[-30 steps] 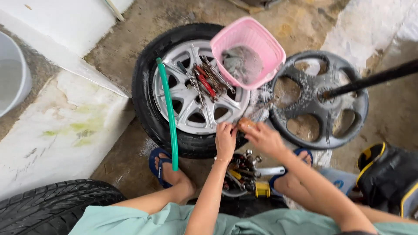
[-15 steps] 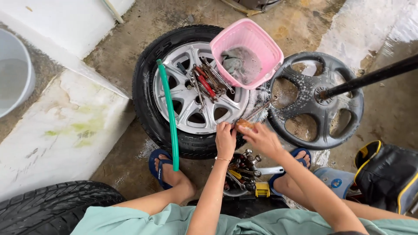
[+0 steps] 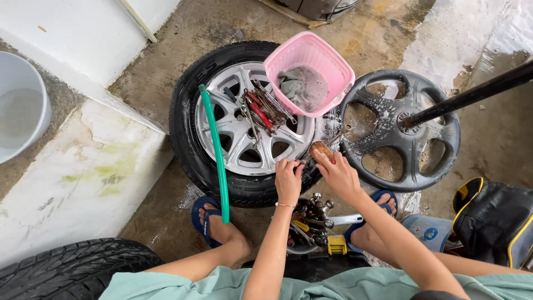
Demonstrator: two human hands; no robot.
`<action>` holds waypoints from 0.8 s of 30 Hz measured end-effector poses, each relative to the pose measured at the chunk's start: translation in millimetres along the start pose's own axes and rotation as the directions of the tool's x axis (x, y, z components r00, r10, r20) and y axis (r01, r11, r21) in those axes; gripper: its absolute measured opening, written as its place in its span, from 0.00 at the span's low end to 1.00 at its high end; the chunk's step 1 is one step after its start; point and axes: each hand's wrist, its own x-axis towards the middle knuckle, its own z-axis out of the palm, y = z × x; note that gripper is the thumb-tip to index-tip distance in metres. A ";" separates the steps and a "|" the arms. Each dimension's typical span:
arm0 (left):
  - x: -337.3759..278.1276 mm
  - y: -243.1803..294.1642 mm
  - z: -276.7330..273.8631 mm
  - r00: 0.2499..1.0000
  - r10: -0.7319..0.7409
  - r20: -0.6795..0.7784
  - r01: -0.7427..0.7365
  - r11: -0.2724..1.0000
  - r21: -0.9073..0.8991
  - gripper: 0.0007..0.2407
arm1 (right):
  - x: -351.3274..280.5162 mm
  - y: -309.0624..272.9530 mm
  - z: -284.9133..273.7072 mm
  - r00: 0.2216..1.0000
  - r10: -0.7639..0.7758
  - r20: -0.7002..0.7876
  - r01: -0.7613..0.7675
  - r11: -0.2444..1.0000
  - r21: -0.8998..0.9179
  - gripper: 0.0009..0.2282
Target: The person scrubs various metal tools with a brush and soapy water, rinsing them with a hose and placing them on a tire. The person handles wrenches and sockets one at a time, scrubbing each tool thoroughly.
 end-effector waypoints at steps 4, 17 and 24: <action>-6.8 -13.2 10.3 1.000 0.019 0.009 -0.020 0.998 0.058 0.07 | 33.6 7.6 -20.8 0.983 0.177 -0.044 -0.175 0.984 0.036 0.19; 0.5 -9.5 12.8 0.999 0.031 -0.030 -0.028 0.995 0.094 0.07 | 23.5 5.6 8.9 0.961 -0.135 -0.241 0.108 0.987 -0.121 0.13; -2.8 -17.0 21.7 0.999 0.044 -0.031 -0.039 0.988 0.147 0.07 | 0.9 -13.0 -18.3 0.972 -0.221 -0.074 0.225 0.973 0.048 0.13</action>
